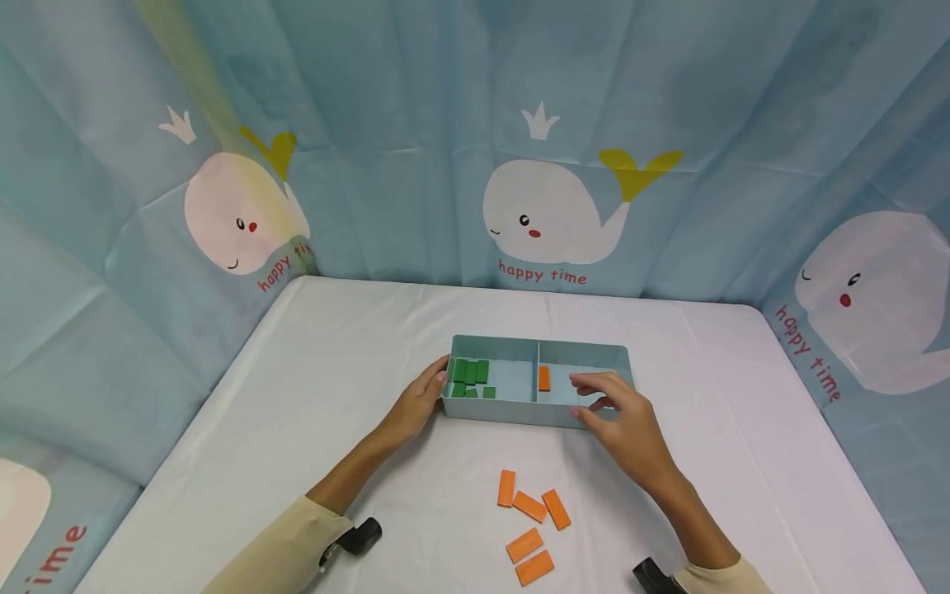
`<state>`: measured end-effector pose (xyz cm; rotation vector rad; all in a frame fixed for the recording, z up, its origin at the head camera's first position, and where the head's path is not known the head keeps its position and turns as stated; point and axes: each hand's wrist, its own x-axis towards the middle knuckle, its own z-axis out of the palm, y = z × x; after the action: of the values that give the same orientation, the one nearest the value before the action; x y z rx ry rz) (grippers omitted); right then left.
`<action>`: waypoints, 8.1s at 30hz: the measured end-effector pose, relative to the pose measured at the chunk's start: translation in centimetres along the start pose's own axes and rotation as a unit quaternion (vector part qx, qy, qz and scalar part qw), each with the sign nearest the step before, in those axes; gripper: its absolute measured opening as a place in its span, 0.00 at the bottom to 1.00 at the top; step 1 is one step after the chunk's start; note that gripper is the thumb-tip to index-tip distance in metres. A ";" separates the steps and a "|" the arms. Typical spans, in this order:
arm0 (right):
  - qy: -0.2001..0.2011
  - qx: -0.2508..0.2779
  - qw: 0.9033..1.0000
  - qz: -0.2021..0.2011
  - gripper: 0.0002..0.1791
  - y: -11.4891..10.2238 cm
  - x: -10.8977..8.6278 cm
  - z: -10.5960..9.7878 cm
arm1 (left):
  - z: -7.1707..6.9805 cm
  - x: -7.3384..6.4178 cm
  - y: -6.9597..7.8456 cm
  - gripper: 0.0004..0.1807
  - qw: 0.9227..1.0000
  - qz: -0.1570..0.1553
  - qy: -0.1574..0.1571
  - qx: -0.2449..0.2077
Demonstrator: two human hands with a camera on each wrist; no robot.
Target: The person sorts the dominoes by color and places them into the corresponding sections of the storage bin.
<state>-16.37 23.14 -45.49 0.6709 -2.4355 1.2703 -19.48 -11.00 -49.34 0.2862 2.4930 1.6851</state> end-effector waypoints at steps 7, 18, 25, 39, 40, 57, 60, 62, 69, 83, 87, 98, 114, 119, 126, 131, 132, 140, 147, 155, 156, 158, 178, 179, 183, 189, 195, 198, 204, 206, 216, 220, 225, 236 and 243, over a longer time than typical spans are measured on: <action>-0.019 0.041 0.999 -0.009 0.30 -1.2 -1.7 0.1 | 0.0 0.1 -0.1 0.33 1.000 0.002 0.000 -0.007; -0.097 0.071 0.991 0.052 0.27 -1.3 -3.8 0.4 | 0.0 0.0 -0.1 0.33 1.000 0.001 0.001 -0.004; -0.138 0.089 0.984 0.065 0.27 -0.8 -5.0 0.8 | 0.0 0.0 -0.1 0.33 1.000 -0.001 -0.004 -0.006; -0.225 0.122 0.964 0.076 0.35 -0.4 -6.6 0.7 | -0.1 0.0 0.2 0.32 1.000 0.001 -0.004 -0.003; -0.231 0.125 0.962 0.080 0.35 -0.3 -6.7 0.7 | -0.1 0.0 0.3 0.32 1.000 0.000 -0.004 -0.003; -0.269 0.109 0.953 0.087 0.38 -0.2 -7.0 1.2 | -0.1 0.0 0.2 0.32 1.000 0.003 -0.005 -0.005; -0.267 0.107 0.954 0.079 0.39 -0.2 -7.1 1.3 | -0.2 0.0 0.2 0.32 1.000 0.003 -0.004 -0.003; -0.267 0.105 0.954 0.081 0.39 -0.2 -7.2 1.3 | -0.2 0.0 0.1 0.32 1.000 0.003 -0.004 -0.002; -0.267 0.099 0.952 0.109 0.39 -0.4 -7.0 1.2 | -0.2 0.0 0.2 0.32 1.000 0.003 -0.007 0.000; -0.190 0.079 0.976 0.069 0.38 -0.5 -6.9 1.5 | -0.1 0.0 0.2 0.32 1.000 0.000 -0.005 -0.002; -0.163 0.077 0.981 0.070 0.36 -0.6 -6.5 1.4 | -0.1 0.0 0.1 0.32 1.000 0.003 -0.006 -0.005; -0.108 0.072 0.988 0.081 0.37 -1.3 -5.2 0.5 | -0.1 0.0 0.2 0.32 1.000 -0.001 -0.005 0.004; -0.045 0.043 0.997 0.045 0.41 -1.6 -2.8 -0.4 | 0.0 0.1 0.1 0.32 1.000 -0.003 -0.002 0.002; -0.038 0.029 0.998 0.036 0.40 -1.2 -2.4 -0.6 | 0.0 0.1 0.0 0.32 1.000 0.003 0.000 -0.002; -0.030 0.012 0.999 0.019 0.42 -0.9 -1.7 -0.7 | 0.0 0.0 -0.1 0.32 1.000 0.004 0.003 -0.008; -0.028 0.000 1.000 0.011 0.42 -0.5 -1.1 -0.7 | 0.0 0.0 -0.1 0.32 1.000 0.004 0.004 -0.003; -0.029 -0.001 1.000 0.012 0.42 -0.5 -1.0 -0.7 | 0.0 0.0 -0.1 0.32 1.000 0.003 0.003 -0.001; -0.030 -0.011 0.999 0.007 0.40 -0.2 -0.2 -0.9 | -0.1 -0.1 0.1 0.32 1.000 0.000 0.001 -0.002; -0.030 -0.016 0.999 0.005 0.39 -0.1 0.6 -1.1 | -0.1 -0.1 0.3 0.31 1.000 -0.001 0.003 0.004; -0.043 -0.024 0.999 0.022 0.37 0.6 1.5 -1.1 | 0.1 0.0 0.1 0.32 1.000 0.001 0.005 0.005; -0.045 -0.024 0.998 0.025 0.37 0.7 1.6 -1.1 | 0.1 0.0 0.2 0.32 1.000 0.000 0.004 0.004; -0.049 -0.024 0.998 0.031 0.37 0.9 1.9 -1.2 | 0.1 0.0 0.2 0.32 1.000 0.000 0.004 0.003; -0.115 -0.055 0.986 0.109 0.33 2.4 4.7 -0.8 | 0.1 0.1 0.0 0.32 1.000 -0.005 0.006 0.003; -0.118 -0.058 0.985 0.110 0.33 2.5 4.9 -0.8 | 0.1 0.1 0.0 0.32 1.000 -0.005 0.005 0.001; -0.131 -0.059 0.983 0.113 0.33 2.6 5.3 -0.8 | 0.1 0.2 0.0 0.32 1.000 -0.005 0.002 -0.001; -0.144 -0.044 0.981 0.125 0.33 2.8 5.7 -0.5 | 0.1 0.2 -0.1 0.32 1.000 -0.003 0.003 0.000; -0.164 -0.031 0.976 0.140 0.32 3.0 6.2 -0.1 | 0.1 0.2 0.0 0.33 1.000 -0.004 0.002 -0.003; -0.171 -0.036 0.974 0.147 0.32 3.1 6.4 0.2 | 0.1 0.1 0.1 0.33 1.000 -0.004 0.000 -0.003; -0.179 -0.047 0.969 0.161 0.32 3.7 6.7 0.7 | 0.1 -0.1 0.2 0.33 1.000 -0.007 -0.002 0.002; -0.179 -0.050 0.969 0.161 0.31 3.8 6.8 0.8 | 0.1 -0.1 0.3 0.33 1.000 -0.008 -0.002 0.004; -0.180 -0.062 0.968 0.164 0.30 3.6 6.8 0.7 | 0.2 -0.1 0.3 0.33 1.000 -0.007 0.000 0.002; -0.173 -0.052 0.970 0.161 0.30 3.3 6.6 0.5 | 0.1 -0.1 0.3 0.32 1.000 -0.006 0.000 0.002; -0.161 -0.044 0.975 0.148 0.30 3.0 6.1 0.2 | 0.1 -0.1 0.4 0.32 1.000 -0.005 0.000 -0.002; -0.137 -0.024 0.982 0.131 0.30 2.6 4.9 -0.1 | 0.1 -0.2 0.4 0.32 1.000 -0.007 0.002 -0.001; -0.121 -0.013 0.987 0.107 0.29 2.2 4.0 -0.2 | 0.1 -0.2 0.2 0.32 1.000 -0.005 0.000 -0.002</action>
<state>-20.95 23.40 -44.95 0.5998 -2.7825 1.2988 -19.20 -10.86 -49.20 0.2738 2.4859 1.6868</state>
